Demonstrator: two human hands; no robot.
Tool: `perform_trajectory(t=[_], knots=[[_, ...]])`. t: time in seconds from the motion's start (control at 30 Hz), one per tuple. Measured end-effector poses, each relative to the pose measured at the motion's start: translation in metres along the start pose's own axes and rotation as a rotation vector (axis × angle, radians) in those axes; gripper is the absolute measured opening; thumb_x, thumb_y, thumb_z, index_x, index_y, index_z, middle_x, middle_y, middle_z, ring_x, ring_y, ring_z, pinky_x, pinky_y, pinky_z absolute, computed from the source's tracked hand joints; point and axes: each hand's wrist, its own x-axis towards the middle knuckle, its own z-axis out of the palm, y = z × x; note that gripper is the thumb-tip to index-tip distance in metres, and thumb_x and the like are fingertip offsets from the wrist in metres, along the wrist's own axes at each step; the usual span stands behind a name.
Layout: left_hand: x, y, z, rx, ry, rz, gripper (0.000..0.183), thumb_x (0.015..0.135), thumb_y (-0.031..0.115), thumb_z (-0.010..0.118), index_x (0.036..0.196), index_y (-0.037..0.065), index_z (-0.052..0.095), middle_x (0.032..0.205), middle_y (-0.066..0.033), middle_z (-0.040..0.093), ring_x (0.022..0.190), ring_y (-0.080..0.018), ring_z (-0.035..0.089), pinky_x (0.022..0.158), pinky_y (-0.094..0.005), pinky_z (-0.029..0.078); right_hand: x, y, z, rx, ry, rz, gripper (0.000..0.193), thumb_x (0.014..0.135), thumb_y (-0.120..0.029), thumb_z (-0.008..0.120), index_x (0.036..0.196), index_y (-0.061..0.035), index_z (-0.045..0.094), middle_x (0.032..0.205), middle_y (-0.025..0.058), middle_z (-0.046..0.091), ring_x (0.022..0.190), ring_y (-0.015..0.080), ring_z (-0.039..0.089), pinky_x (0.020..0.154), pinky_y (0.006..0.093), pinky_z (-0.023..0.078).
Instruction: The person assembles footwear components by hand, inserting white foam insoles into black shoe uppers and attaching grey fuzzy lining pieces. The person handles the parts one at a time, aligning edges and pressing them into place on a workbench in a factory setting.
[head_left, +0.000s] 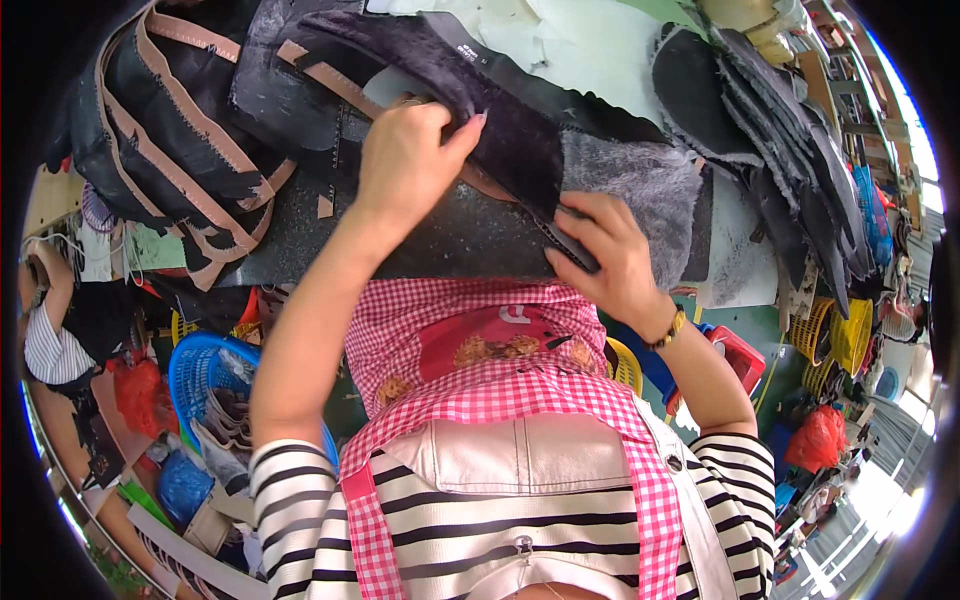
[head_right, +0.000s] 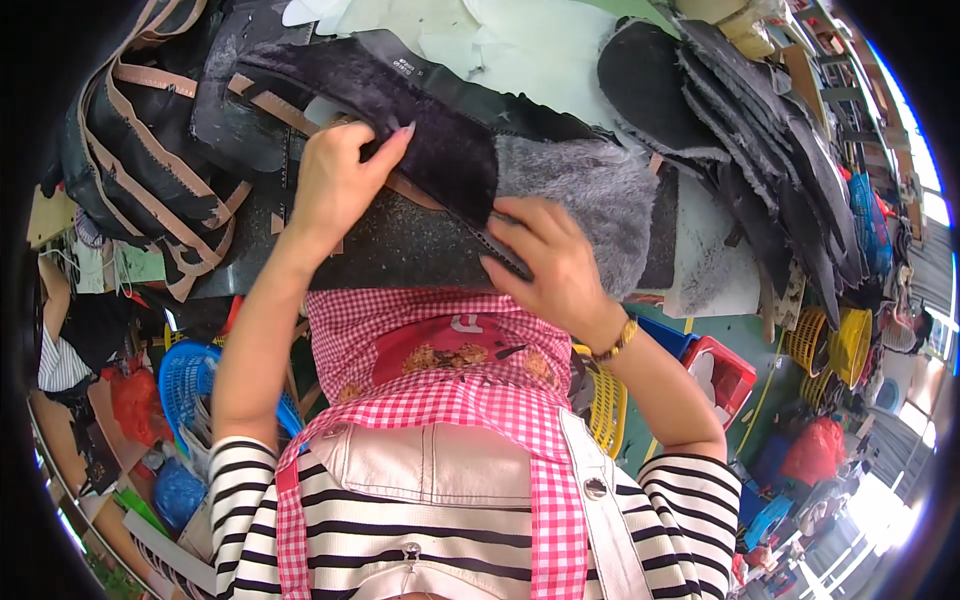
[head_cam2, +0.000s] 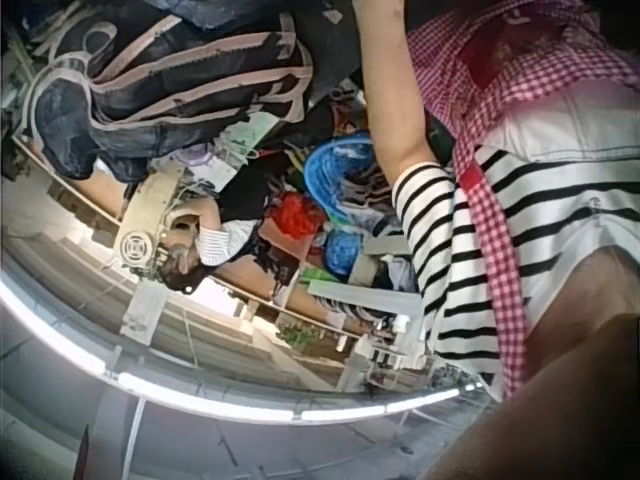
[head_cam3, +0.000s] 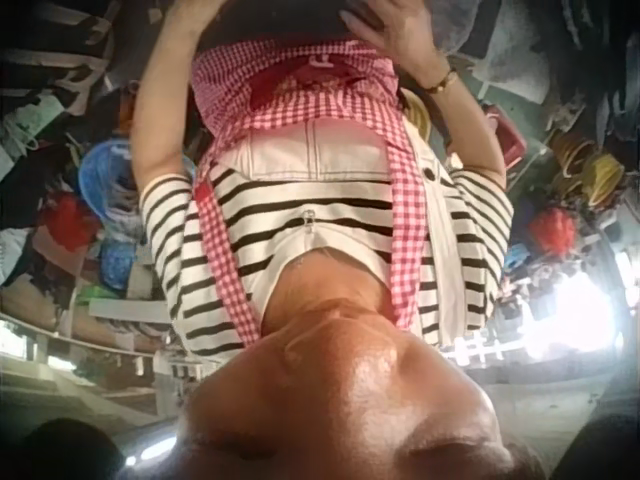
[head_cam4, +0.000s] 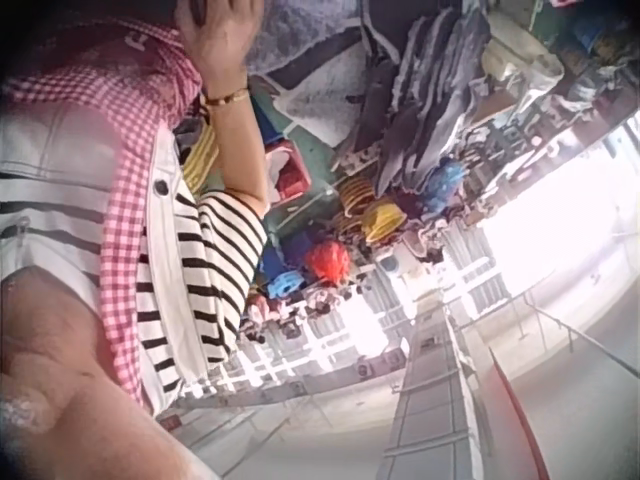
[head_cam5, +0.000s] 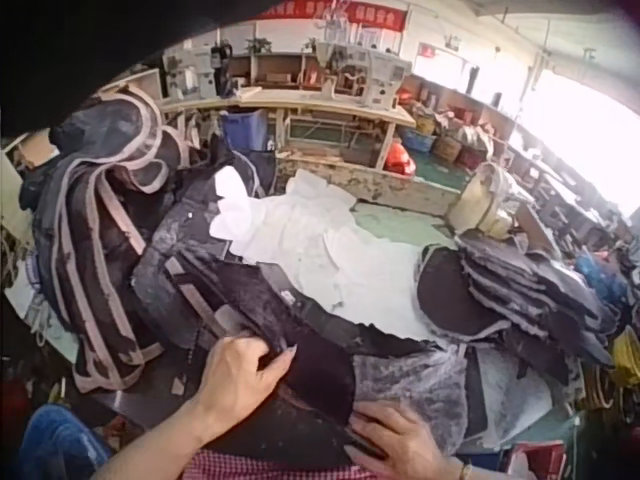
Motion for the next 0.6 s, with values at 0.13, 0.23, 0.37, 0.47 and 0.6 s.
perform_trajectory(t=[0.13,0.23,0.37,0.47,0.6], knots=[[-0.008,0.006,0.020,0.293,0.176,0.092,0.017,0.077,0.018,0.071,0.075,0.002,0.066,0.080,-0.0135,0.065,0.080,-0.0311,0.060,0.078,-0.0414,0.044,-0.004,0.004,-0.005,-0.038,-0.155,-0.047,0.053,0.072,-0.020,0.075,0.118,0.0011,0.058,0.127,0.0158,0.054,0.106,0.0344,0.056,0.092,0.0427,0.047],[-0.014,0.017,0.025,0.397,0.192,0.038,0.017,0.076,0.019,0.072,0.080,0.004,0.066,0.085,-0.0108,0.064,0.086,-0.0282,0.060,0.084,-0.0420,0.040,0.021,-0.003,-0.009,-0.023,-0.175,-0.034,0.064,0.071,-0.028,0.075,0.124,0.0008,0.054,0.128,0.0158,0.053,0.104,0.0326,0.056,0.090,0.0412,0.047],[-0.016,0.011,0.019,0.393,0.216,-0.078,0.016,0.077,0.020,0.072,0.078,0.005,0.066,0.080,-0.0103,0.065,0.081,-0.0281,0.061,0.082,-0.0413,0.039,0.047,-0.010,0.007,-0.192,-0.303,-0.052,0.069,0.072,-0.039,0.075,0.124,0.0008,0.053,0.131,0.0160,0.051,0.100,0.0330,0.056,0.088,0.0404,0.047],[-0.008,0.010,0.001,0.279,-0.008,-0.233,0.026,0.076,0.026,0.075,0.068,0.003,0.064,0.065,-0.0133,0.064,0.064,-0.0344,0.064,0.066,-0.0452,0.046,0.083,0.005,0.013,-0.114,-0.290,-0.160,0.073,0.070,-0.045,0.075,0.121,0.0020,0.053,0.136,0.0157,0.047,0.102,0.0328,0.054,0.089,0.0408,0.046],[0.001,-0.007,-0.014,0.078,-0.136,-0.409,0.041,0.079,0.039,0.073,0.064,0.002,0.064,0.059,-0.0166,0.063,0.059,-0.0362,0.064,0.056,-0.0433,0.048,0.093,0.009,0.026,-0.082,-0.248,-0.175,0.076,0.071,-0.052,0.074,0.120,0.0019,0.054,0.133,0.0141,0.049,0.106,0.0325,0.052,0.092,0.0413,0.045]])
